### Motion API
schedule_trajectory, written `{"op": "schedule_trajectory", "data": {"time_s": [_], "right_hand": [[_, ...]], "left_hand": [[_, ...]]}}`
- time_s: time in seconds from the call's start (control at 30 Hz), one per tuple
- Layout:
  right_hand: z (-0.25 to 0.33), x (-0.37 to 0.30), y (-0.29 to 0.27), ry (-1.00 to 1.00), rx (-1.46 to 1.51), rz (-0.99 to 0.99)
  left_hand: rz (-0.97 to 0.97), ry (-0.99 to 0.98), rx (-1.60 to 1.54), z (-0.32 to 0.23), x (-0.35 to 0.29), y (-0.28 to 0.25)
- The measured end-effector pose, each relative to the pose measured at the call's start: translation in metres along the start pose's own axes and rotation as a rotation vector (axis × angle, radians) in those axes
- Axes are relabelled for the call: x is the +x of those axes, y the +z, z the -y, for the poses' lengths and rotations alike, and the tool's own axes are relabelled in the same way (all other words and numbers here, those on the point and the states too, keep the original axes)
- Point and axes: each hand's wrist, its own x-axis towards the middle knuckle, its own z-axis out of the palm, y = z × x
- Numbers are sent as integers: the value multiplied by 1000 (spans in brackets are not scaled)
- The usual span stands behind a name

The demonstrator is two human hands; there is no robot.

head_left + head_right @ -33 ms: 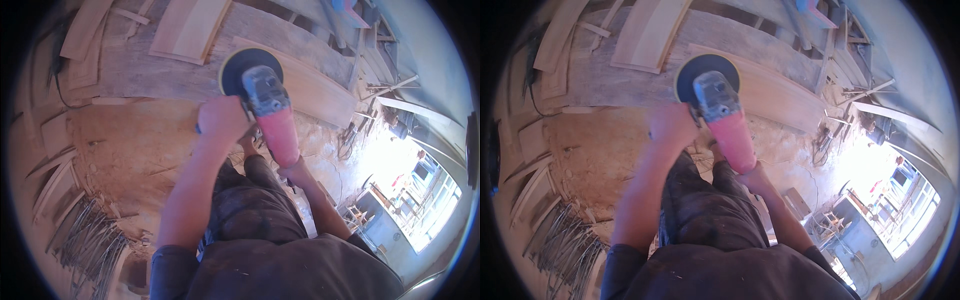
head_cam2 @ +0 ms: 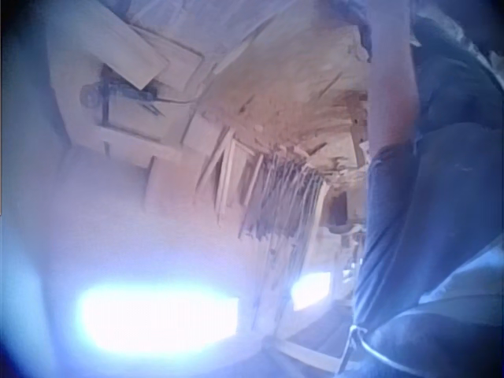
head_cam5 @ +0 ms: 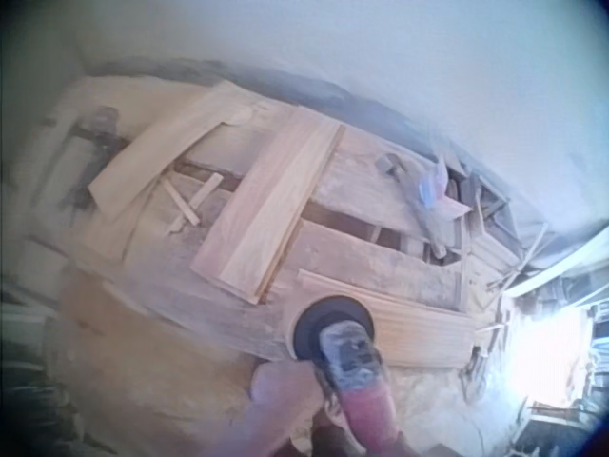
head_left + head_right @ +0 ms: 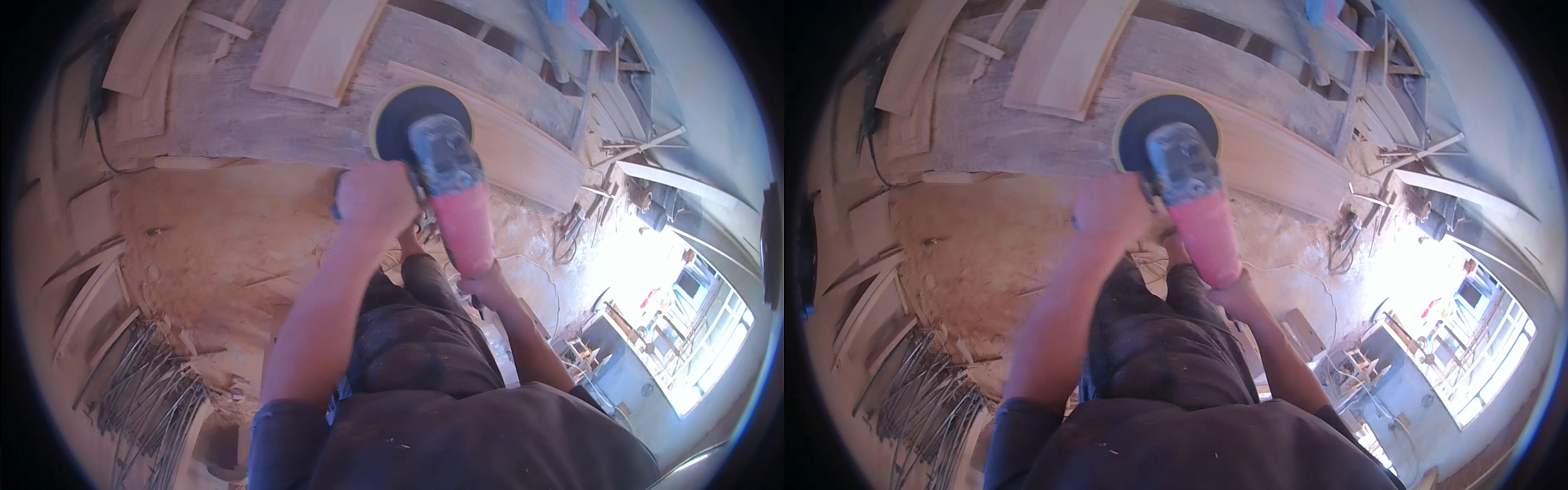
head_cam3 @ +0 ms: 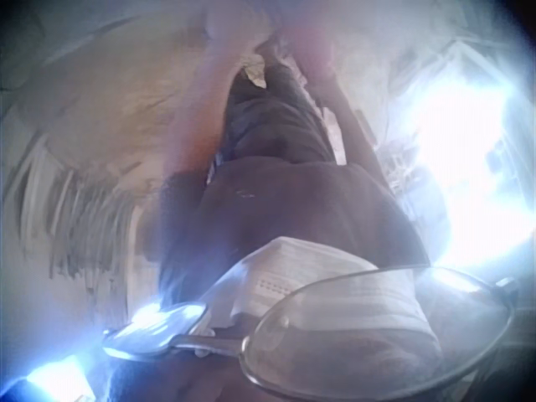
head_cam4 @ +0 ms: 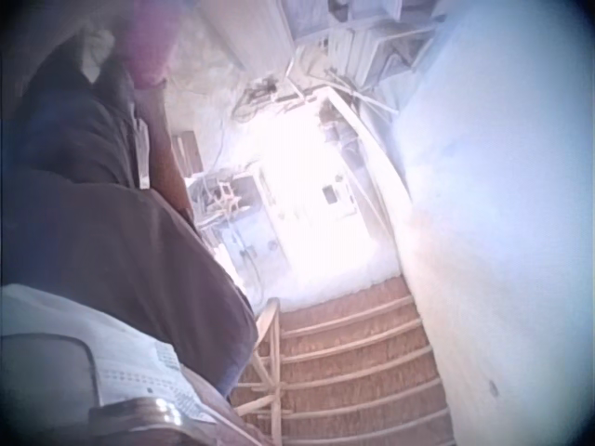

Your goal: The person sands wooden planks and a decorative carved panel using a handheld power sander, turning the pieces over and picking up different items to work on them.

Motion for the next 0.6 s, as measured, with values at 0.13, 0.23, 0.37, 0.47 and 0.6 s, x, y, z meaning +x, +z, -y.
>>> {"op": "schedule_trajectory", "data": {"time_s": [0.13, 0.23, 0.37, 0.47, 0.6], "right_hand": [[-57, -6, 1, -90, 167, -60], [-68, -5, -4, -144, 224, -51], [1, -5, -13, -91, 17, 19], [32, 12, -1, -269, -50, 4], [54, 8, -21, -235, 67, 18]], "left_hand": [[99, 160, -56, -27, 6, 21], [86, 152, -58, -35, 13, 23], [96, 31, 47, -30, 30, 4], [195, -104, -115, 39, 65, -9], [-82, -97, 151, -39, 52, -24]]}}
